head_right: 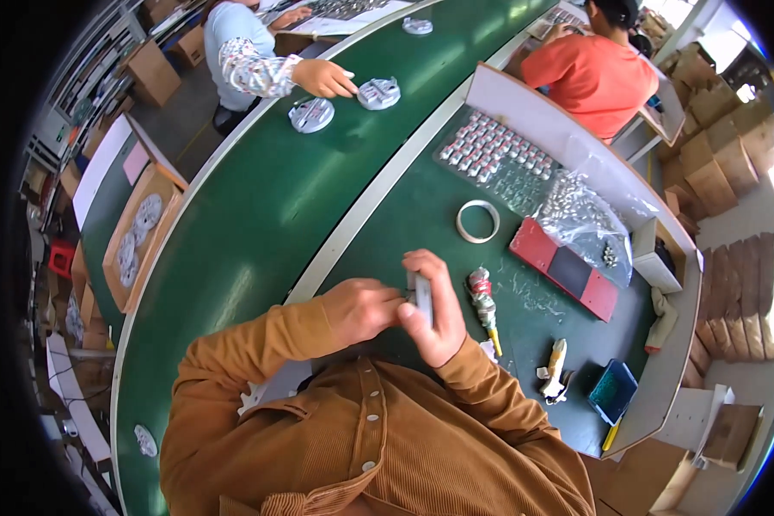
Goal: The person assembles small electronic components and circuit boards into circular plastic housings by hand.
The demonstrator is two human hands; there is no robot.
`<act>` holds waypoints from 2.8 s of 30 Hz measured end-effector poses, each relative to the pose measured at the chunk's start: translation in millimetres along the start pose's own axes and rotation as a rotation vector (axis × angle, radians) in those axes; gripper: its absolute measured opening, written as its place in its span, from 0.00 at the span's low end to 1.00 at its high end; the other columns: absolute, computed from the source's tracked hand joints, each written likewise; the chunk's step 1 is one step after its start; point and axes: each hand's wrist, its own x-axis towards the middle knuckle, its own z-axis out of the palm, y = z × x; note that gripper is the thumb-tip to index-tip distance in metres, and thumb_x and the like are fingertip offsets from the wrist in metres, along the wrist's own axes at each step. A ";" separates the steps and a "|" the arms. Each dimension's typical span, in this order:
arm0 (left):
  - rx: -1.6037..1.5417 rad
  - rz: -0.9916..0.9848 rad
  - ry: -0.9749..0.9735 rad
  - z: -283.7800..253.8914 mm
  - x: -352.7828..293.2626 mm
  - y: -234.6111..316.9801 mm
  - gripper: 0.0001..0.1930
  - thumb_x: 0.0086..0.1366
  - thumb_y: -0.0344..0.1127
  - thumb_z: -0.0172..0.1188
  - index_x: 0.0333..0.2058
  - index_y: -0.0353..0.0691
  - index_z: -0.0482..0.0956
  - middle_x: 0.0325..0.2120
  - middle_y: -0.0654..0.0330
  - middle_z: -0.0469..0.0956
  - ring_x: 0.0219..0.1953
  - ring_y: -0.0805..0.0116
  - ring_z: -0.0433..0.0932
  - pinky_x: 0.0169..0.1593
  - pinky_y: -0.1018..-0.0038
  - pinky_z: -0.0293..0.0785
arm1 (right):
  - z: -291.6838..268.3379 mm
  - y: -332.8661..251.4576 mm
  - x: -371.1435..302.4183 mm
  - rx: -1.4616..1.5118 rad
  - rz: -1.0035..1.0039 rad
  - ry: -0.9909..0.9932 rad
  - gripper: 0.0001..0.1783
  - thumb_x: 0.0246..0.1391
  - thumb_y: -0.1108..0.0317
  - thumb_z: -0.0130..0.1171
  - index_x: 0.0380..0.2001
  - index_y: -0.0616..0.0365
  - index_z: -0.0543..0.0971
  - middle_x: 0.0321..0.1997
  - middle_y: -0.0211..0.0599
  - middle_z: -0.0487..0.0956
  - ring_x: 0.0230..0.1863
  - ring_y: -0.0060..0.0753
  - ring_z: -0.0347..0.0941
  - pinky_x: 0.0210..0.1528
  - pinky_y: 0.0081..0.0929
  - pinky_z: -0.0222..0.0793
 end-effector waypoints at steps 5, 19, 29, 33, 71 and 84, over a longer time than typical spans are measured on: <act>0.383 0.479 0.032 -14.2 12.3 -5.9 0.01 0.66 0.31 0.63 0.35 0.45 0.80 0.30 0.63 0.76 0.27 0.65 0.73 0.34 0.70 0.70 | -1.4 -12.4 -7.1 0.408 0.345 -0.023 0.27 0.73 0.54 0.52 0.67 0.58 0.68 0.63 0.45 0.74 0.57 0.39 0.71 0.60 0.34 0.68; -0.376 -0.342 0.781 0.3 -3.5 11.7 0.12 0.76 0.38 0.64 0.40 0.31 0.84 0.30 0.62 0.81 0.27 0.73 0.69 0.33 0.76 0.67 | 14.5 2.7 21.0 0.611 0.439 0.335 0.32 0.79 0.46 0.48 0.66 0.65 0.74 0.53 0.51 0.83 0.44 0.39 0.82 0.46 0.41 0.84; -0.649 -0.587 0.688 -15.9 -6.1 16.3 0.27 0.84 0.39 0.54 0.20 0.40 0.66 0.18 0.72 0.62 0.23 0.82 0.55 0.26 0.80 0.56 | -1.5 -17.7 -3.7 0.562 0.645 0.205 0.25 0.78 0.58 0.53 0.62 0.73 0.77 0.41 0.48 0.85 0.29 0.30 0.81 0.29 0.20 0.83; -0.679 -0.629 0.651 -13.5 -4.5 12.0 0.26 0.84 0.42 0.52 0.21 0.41 0.67 0.20 0.73 0.63 0.25 0.82 0.55 0.29 0.80 0.55 | -6.8 -16.7 -5.9 0.568 0.651 0.204 0.26 0.78 0.58 0.52 0.62 0.73 0.76 0.41 0.48 0.85 0.29 0.31 0.81 0.28 0.21 0.83; -0.724 -0.666 0.571 -11.2 -13.0 0.5 0.26 0.85 0.45 0.49 0.30 0.34 0.82 0.22 0.68 0.78 0.23 0.83 0.65 0.28 0.83 0.63 | -3.7 -9.3 -10.9 0.623 0.671 0.225 0.26 0.78 0.58 0.52 0.63 0.73 0.76 0.44 0.52 0.86 0.30 0.32 0.84 0.25 0.23 0.84; -0.766 -0.682 0.632 -10.4 -8.3 1.9 0.27 0.84 0.44 0.53 0.22 0.37 0.76 0.18 0.71 0.72 0.21 0.83 0.63 0.26 0.82 0.63 | -2.4 -7.0 -9.4 0.626 0.686 0.232 0.26 0.78 0.58 0.53 0.63 0.73 0.76 0.42 0.49 0.86 0.28 0.31 0.82 0.25 0.23 0.84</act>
